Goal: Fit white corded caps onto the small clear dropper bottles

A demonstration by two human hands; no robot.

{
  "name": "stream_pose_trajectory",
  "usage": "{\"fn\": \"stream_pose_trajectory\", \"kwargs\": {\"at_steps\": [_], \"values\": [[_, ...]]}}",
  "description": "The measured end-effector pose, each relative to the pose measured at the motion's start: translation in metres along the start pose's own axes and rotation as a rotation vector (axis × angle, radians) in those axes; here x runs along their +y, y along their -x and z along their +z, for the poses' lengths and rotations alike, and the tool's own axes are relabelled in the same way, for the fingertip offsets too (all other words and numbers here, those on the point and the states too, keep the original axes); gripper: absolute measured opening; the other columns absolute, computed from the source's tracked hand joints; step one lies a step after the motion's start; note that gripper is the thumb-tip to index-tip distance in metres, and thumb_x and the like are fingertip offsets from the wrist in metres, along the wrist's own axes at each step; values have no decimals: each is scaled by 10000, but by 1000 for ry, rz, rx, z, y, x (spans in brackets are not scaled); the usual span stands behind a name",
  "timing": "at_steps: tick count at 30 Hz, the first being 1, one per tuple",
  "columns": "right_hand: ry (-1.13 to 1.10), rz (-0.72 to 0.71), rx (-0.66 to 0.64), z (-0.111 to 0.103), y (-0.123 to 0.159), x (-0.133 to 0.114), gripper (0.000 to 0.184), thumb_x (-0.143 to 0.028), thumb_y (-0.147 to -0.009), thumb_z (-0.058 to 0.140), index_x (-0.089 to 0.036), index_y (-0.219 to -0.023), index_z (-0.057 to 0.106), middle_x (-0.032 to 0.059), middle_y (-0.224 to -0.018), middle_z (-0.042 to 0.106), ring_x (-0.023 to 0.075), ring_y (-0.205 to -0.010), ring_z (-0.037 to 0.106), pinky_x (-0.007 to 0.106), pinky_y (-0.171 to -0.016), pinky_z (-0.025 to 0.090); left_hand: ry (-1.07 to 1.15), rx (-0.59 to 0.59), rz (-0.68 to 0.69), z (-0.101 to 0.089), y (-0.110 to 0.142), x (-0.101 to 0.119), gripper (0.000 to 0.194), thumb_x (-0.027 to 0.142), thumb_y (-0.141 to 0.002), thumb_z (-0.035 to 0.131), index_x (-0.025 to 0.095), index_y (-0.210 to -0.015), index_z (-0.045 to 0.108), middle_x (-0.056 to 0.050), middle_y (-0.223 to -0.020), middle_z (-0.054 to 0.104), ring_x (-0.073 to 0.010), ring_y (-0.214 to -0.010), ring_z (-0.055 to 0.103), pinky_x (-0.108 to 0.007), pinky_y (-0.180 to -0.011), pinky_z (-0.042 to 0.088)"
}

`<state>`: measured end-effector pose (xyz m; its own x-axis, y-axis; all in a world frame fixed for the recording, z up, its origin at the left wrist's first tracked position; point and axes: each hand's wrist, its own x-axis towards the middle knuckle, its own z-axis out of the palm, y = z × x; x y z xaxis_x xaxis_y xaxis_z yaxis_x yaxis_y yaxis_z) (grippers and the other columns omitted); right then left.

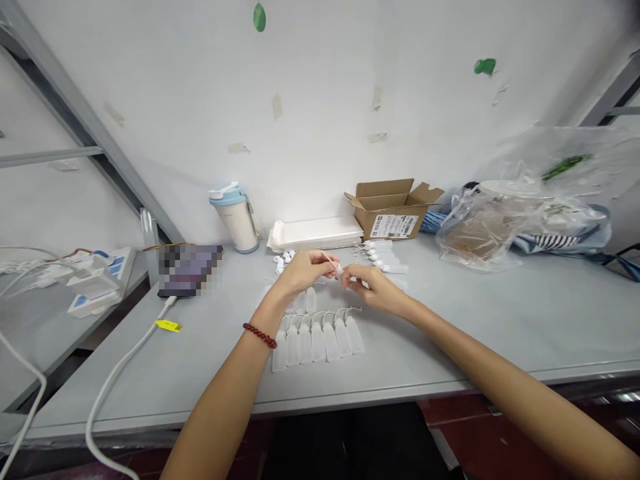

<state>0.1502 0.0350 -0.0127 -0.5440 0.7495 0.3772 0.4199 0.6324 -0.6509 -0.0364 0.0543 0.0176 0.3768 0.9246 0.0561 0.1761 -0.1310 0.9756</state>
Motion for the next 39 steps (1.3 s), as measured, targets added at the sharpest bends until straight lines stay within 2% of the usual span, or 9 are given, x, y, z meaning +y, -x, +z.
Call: {"fn": "stream_pose_trajectory", "kwargs": {"at_steps": [3, 7, 12, 16, 20, 24, 31, 39], "values": [[-218, 106, 27, -4, -1, 0, 115, -198, -834, 452, -184, -752, 531, 23, -769, 587, 142, -714, 515, 271, -641, 369, 27, 49, -2, 1, 0, 2, 188, 221, -695, 663, 104, -841, 679, -54, -767, 675, -116, -654, 596, -283, -706, 480], [-589, 215, 81, -7, -2, -5, 131, -312, -810, 535, -199, -763, 487, 3, -714, 572, 136, -677, 518, 273, -607, 369, 74, 112, 36, 3, 1, 5, 249, 179, -677, 664, 119, -919, 654, -35, -755, 678, -102, -614, 582, -288, -701, 470], [-905, 326, 185, -8, -3, -12, 283, -329, -688, 694, -200, -733, 447, -22, -769, 562, 109, -605, 560, 273, -583, 393, 140, 143, 145, 8, -1, 6, 277, 193, -664, 676, 116, -926, 625, -41, -760, 683, -101, -607, 570, -296, -693, 471], [-1063, 410, 241, -8, -4, -10, 346, -297, -646, 736, -200, -741, 417, -40, -766, 561, 93, -556, 573, 257, -548, 394, 182, 118, 170, 9, -1, 5, 354, 228, -676, 697, 117, -994, 589, -51, -796, 688, -98, -626, 569, -291, -700, 469], [-1082, 445, 297, -8, -3, -9, 364, -323, -659, 731, -207, -775, 407, -45, -772, 567, 80, -510, 559, 241, -498, 376, 209, 129, 128, 11, 0, 4, 376, 256, -679, 714, 123, -1003, 578, -49, -811, 686, -95, -627, 579, -295, -712, 478], [-1017, 397, 353, -10, -2, -14, 373, -370, -682, 715, -220, -796, 392, -51, -829, 566, 65, -473, 538, 240, -470, 376, 211, 146, 112, 15, 0, 6, 327, 270, -662, 731, 111, -917, 602, -21, -731, 655, -98, -610, 590, -284, -686, 492], [-897, 306, 352, -10, 1, -19, 361, -412, -725, 677, -229, -801, 375, -57, -847, 535, 70, -489, 556, 252, -478, 403, 196, 193, 66, 16, 1, 9, 340, 327, -586, 786, 105, -772, 607, -10, -641, 621, -96, -532, 569, -235, -516, 483], [-903, 324, 323, -10, 1, -19, 381, -459, -738, 659, -234, -829, 366, -53, -855, 548, 74, -497, 568, 247, -472, 418, 131, 265, 84, 22, 0, 7, 323, 346, -657, 737, 111, -800, 569, -21, -582, 618, -114, -500, 565, -210, -404, 447]]}}
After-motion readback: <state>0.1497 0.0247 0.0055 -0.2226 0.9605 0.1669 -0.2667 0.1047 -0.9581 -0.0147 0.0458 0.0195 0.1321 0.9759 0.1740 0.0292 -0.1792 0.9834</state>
